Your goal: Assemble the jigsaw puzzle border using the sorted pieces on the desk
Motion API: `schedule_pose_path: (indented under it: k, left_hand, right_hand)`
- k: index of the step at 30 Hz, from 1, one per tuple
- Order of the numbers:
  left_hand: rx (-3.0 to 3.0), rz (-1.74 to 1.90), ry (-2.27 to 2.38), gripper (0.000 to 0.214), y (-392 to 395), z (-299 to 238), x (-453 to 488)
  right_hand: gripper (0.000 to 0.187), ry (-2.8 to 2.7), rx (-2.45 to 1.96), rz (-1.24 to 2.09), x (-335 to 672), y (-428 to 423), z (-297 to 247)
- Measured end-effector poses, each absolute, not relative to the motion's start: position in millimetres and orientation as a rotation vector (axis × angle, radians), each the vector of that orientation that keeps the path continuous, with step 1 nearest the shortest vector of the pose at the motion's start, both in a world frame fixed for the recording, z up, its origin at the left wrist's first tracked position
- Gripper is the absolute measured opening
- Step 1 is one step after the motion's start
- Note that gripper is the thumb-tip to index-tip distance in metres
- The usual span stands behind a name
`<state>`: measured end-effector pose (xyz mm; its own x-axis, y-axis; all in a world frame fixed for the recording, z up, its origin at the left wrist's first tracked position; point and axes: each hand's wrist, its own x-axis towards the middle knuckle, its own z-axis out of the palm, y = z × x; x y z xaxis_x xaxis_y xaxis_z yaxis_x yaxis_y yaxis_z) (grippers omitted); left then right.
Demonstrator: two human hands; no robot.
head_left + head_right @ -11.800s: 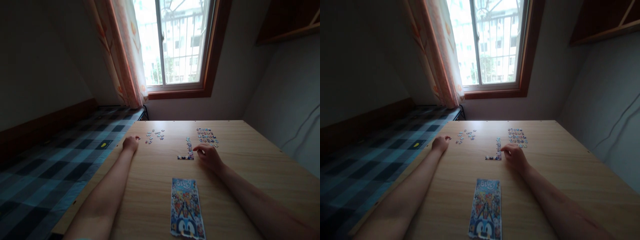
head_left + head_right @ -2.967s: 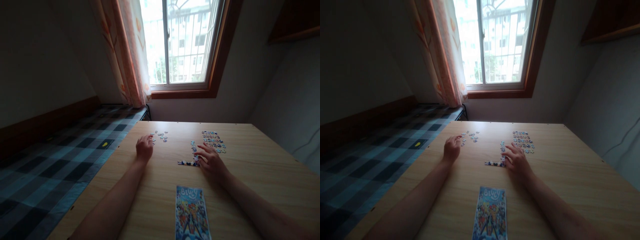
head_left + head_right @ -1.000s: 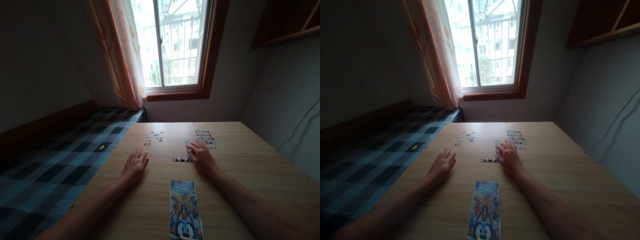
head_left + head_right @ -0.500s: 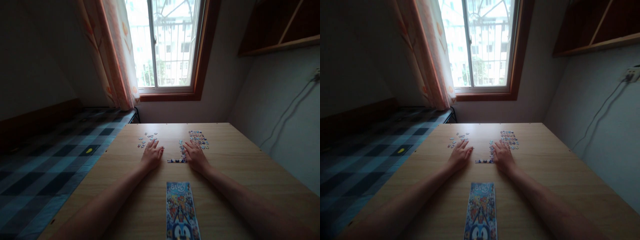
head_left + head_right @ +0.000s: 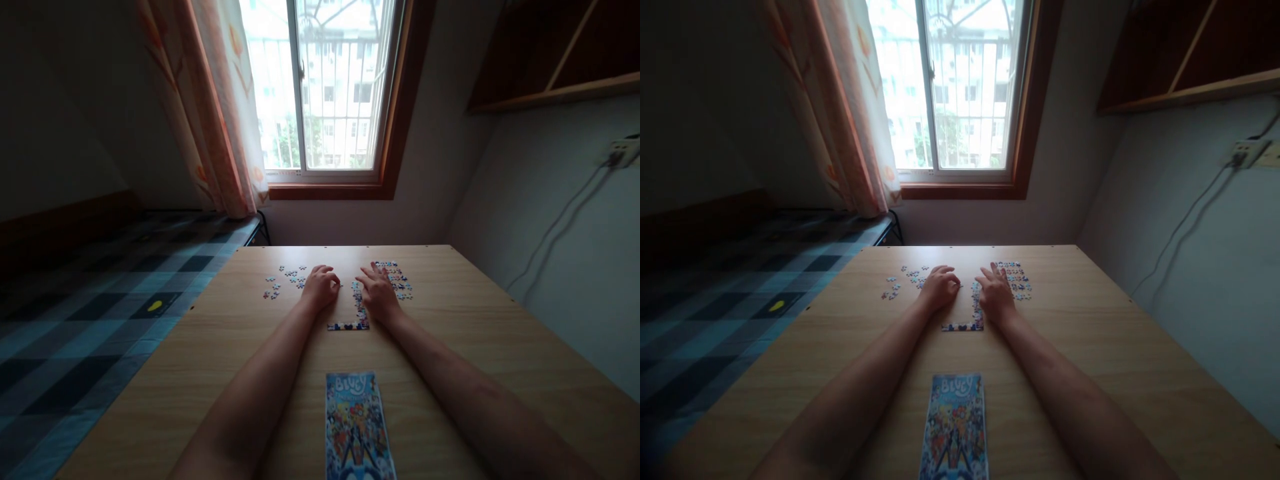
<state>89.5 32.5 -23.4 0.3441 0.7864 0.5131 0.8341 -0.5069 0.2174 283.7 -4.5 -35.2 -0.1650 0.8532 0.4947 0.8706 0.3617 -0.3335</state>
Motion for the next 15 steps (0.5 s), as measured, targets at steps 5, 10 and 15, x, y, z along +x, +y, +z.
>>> schedule_pose_path:
  k: [5,10,15]
  left_hand:
    - [-2.62,-0.915,-1.54,0.01,35.7,-25.6,80.2]
    - [-2.606,-0.85,-1.601,0.014,39.1,-24.6,77.8]
    - [-2.622,-0.784,-1.603,0.012,41.6,-21.7,75.1]
  right_hand:
    - [0.039,-1.949,-1.395,0.072,289.5,-5.5,-34.9]
    - [0.037,-1.959,-1.439,0.089,290.1,-4.1,-34.7]
    - [0.037,-2.028,-1.471,0.064,287.5,-4.0,-35.6]
